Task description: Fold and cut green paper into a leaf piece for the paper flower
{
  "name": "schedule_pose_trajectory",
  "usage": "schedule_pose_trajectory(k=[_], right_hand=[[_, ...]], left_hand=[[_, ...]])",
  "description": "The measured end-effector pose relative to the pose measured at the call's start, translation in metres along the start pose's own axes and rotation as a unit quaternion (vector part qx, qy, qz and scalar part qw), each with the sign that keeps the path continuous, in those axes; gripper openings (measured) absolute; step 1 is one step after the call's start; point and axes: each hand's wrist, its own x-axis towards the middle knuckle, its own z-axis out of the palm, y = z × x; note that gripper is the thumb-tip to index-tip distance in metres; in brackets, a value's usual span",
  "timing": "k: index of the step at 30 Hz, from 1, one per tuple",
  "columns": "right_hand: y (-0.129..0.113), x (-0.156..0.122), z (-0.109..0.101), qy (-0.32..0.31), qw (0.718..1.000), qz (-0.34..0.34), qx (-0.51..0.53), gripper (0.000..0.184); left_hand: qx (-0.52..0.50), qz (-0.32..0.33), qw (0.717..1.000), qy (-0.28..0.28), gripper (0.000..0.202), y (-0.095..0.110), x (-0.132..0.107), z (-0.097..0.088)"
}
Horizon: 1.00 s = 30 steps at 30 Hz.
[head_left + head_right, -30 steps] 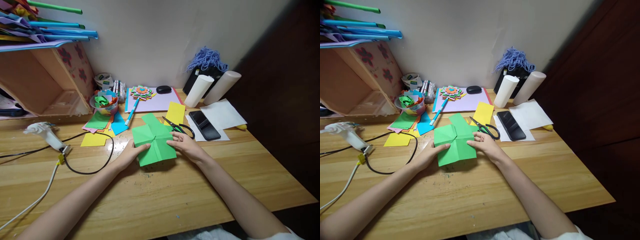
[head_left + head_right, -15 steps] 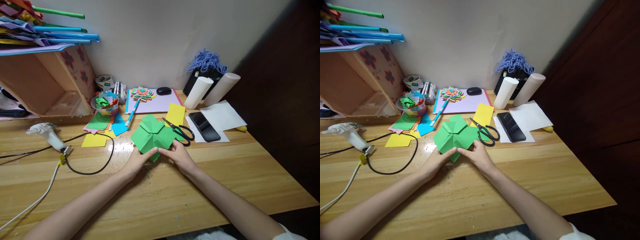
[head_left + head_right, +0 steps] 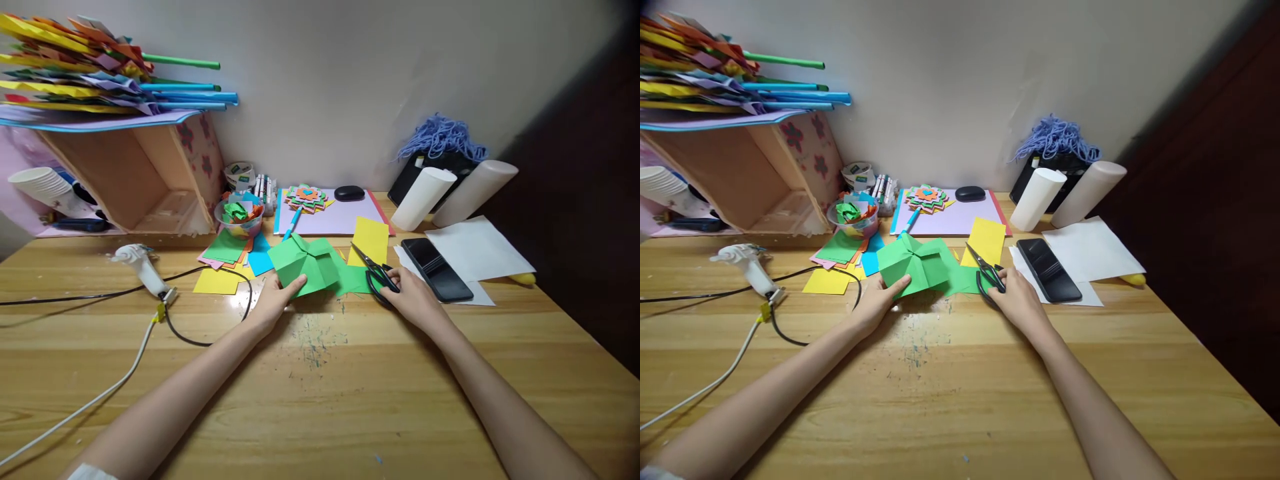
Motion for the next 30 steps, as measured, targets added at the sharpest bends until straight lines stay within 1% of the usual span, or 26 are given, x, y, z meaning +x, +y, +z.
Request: schedule_pose_trajectory(k=[1,2,3,4,5,6,7,9,10,11,13,15,18,20,22,24,30], right_hand=[[-0.004,-0.001,-0.002,-0.014,0.998,0.026,0.046,0.017],[-0.008,-0.002,-0.004,-0.034,0.991,0.051,0.115,0.017],[-0.013,-0.004,-0.007,-0.062,0.976,0.072,0.198,0.019],[-0.019,-0.007,-0.009,-0.102,0.946,0.084,0.296,0.022],[-0.024,-0.012,-0.011,-0.145,0.905,0.074,0.394,0.025],[-0.029,-0.017,-0.011,-0.205,0.859,0.059,0.466,0.029],[-0.033,-0.022,-0.011,-0.259,0.816,0.055,0.515,0.035],[-0.041,-0.034,-0.007,-0.388,0.729,0.036,0.563,0.054],[-0.045,-0.039,-0.005,-0.443,0.694,0.029,0.567,0.06],[-0.048,-0.044,-0.003,-0.477,0.668,0.03,0.57,0.066],[-0.053,-0.051,0.002,-0.529,0.63,0.046,0.566,0.077],[-0.056,-0.054,0.005,-0.551,0.614,0.054,0.562,0.082],[-0.055,-0.055,0.012,-0.568,0.608,0.045,0.553,0.082],[-0.051,-0.055,0.019,-0.579,0.596,0.032,0.555,0.082],[-0.046,-0.055,0.026,-0.58,0.583,0.018,0.569,0.082],[-0.044,-0.056,0.03,-0.575,0.575,0.008,0.582,0.081],[-0.048,-0.059,0.031,-0.56,0.578,0.011,0.594,0.075]], left_hand=[[-0.002,0.002,1.0,0.005,0.044,0.0,0.001,-0.001],[-0.009,0.004,1.0,0.008,0.044,-0.001,0.002,-0.002],[-0.02,0.005,1.0,0.014,0.044,-0.002,0.003,-0.003],[-0.032,0.006,0.999,0.022,0.043,-0.003,0.004,-0.003],[-0.043,0.006,0.999,0.03,0.042,-0.005,0.005,-0.003],[-0.053,0.004,0.998,0.038,0.041,-0.006,0.006,-0.004],[-0.059,0.0,0.997,0.048,0.04,-0.007,0.007,-0.004],[-0.068,-0.008,0.995,0.067,0.039,-0.009,0.007,-0.004],[-0.072,-0.009,0.995,0.073,0.04,-0.009,0.008,-0.003],[-0.075,-0.008,0.994,0.08,0.04,-0.009,0.008,-0.003],[-0.079,0.002,0.993,0.09,0.042,-0.009,0.007,-0.002],[-0.08,0.012,0.992,0.092,0.042,-0.01,0.007,-0.002],[-0.076,0.017,0.993,0.092,0.038,-0.013,0.008,-0.002],[-0.067,0.013,0.992,0.106,0.034,-0.015,0.009,-0.003],[-0.054,0.005,0.991,0.125,0.032,-0.015,0.01,-0.003],[-0.042,0.002,0.991,0.126,0.033,-0.014,0.01,-0.003],[-0.013,0.034,0.995,0.095,0.039,-0.013,0.009,-0.001]])
